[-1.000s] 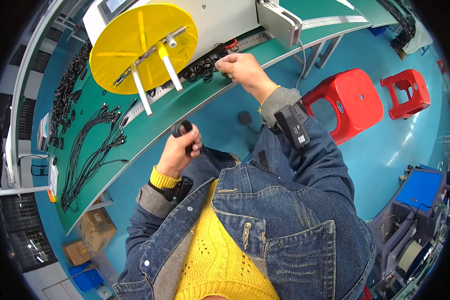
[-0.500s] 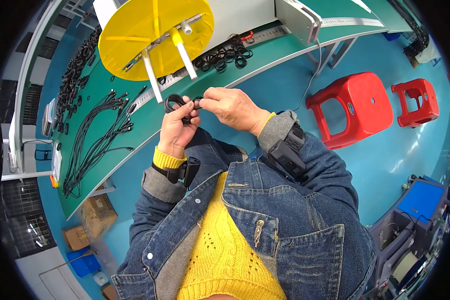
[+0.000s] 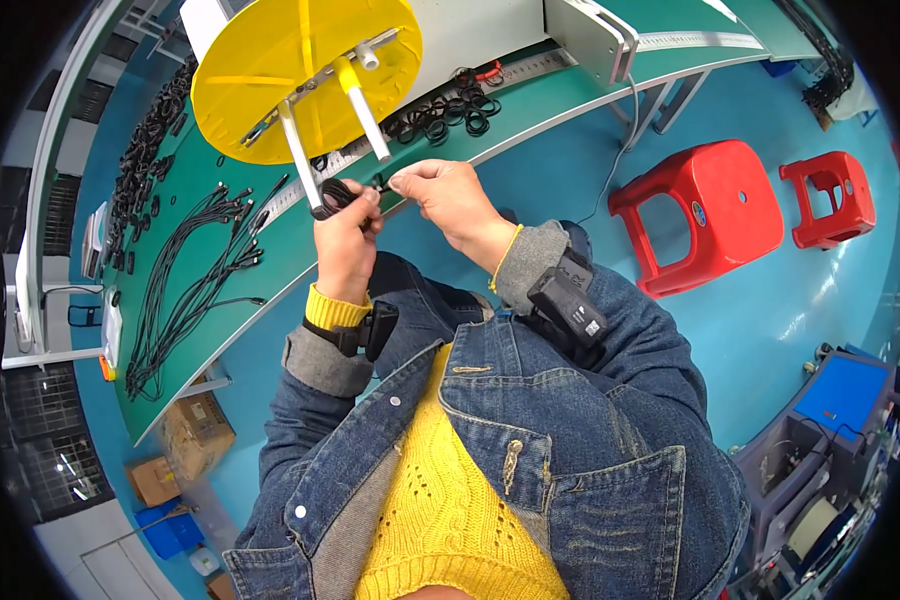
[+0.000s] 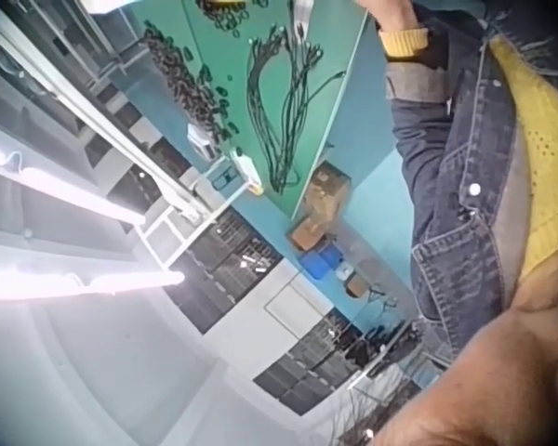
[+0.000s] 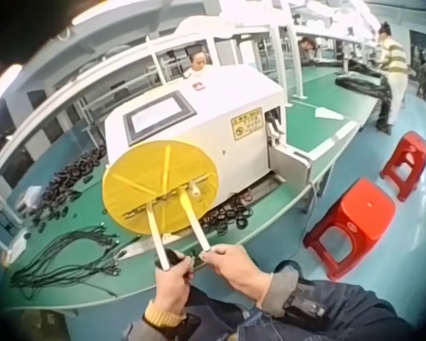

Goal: The person picks up a cable, winds it around the spindles of a machine, and removes the coil. They then secure the coiled cable with a tie and repeat the process.

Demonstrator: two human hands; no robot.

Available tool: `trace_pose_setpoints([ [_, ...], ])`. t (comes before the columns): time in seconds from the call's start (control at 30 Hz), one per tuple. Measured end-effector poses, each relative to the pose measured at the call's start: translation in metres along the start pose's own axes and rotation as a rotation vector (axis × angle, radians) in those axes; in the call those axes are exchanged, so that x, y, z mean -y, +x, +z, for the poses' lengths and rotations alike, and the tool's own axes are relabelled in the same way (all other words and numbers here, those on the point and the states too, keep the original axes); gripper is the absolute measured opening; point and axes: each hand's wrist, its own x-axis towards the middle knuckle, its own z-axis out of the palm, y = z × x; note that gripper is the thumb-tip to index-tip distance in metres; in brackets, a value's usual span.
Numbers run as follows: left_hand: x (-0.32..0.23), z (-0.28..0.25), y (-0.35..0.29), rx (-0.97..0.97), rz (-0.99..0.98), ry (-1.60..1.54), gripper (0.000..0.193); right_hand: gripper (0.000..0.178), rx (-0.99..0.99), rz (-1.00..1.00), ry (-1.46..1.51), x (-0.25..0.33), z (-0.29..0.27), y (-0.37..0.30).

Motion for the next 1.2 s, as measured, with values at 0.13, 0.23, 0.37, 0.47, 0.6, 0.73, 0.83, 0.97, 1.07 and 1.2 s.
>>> trace_pose_setpoints([
  [0.13,-0.002,-0.002,0.018,-0.105,-0.026,-0.06,0.011,0.012,-0.058,0.072,0.214,-0.006,-0.009,0.002],
  [0.23,0.01,-0.012,0.038,-0.128,0.092,0.134,0.011,0.013,-0.118,0.051,0.248,-0.005,-0.016,0.001],
  [0.37,0.017,-0.008,0.043,-0.07,0.358,0.608,0.013,0.012,-0.107,0.051,0.231,-0.003,-0.023,-0.001],
  [0.47,0.015,0.0,0.041,-0.002,0.393,0.804,0.016,0.011,-0.112,0.066,0.234,-0.003,-0.029,-0.005],
  [0.6,0.018,-0.009,0.047,-0.026,0.693,0.88,0.019,0.012,-0.105,0.085,0.212,-0.003,-0.025,-0.007],
  [0.73,0.012,-0.019,0.032,-0.023,0.221,0.543,0.018,0.012,-0.051,0.075,0.109,-0.003,-0.023,-0.01],
  [0.83,-0.004,-0.015,0.007,0.238,-0.17,-0.002,0.017,0.011,0.083,0.133,0.097,0.006,-0.016,-0.018],
  [0.97,-0.006,-0.025,-0.015,0.409,-0.328,-0.085,0.018,0.012,0.237,0.207,0.026,0.006,-0.009,-0.022],
  [1.07,-0.004,-0.034,-0.02,0.349,-0.334,-0.13,0.016,0.013,0.355,0.127,0.043,-0.004,-0.002,-0.027],
  [1.2,-0.002,-0.043,-0.022,0.29,-0.291,-0.162,0.013,0.015,0.525,-0.017,0.112,-0.017,0.004,-0.047],
])
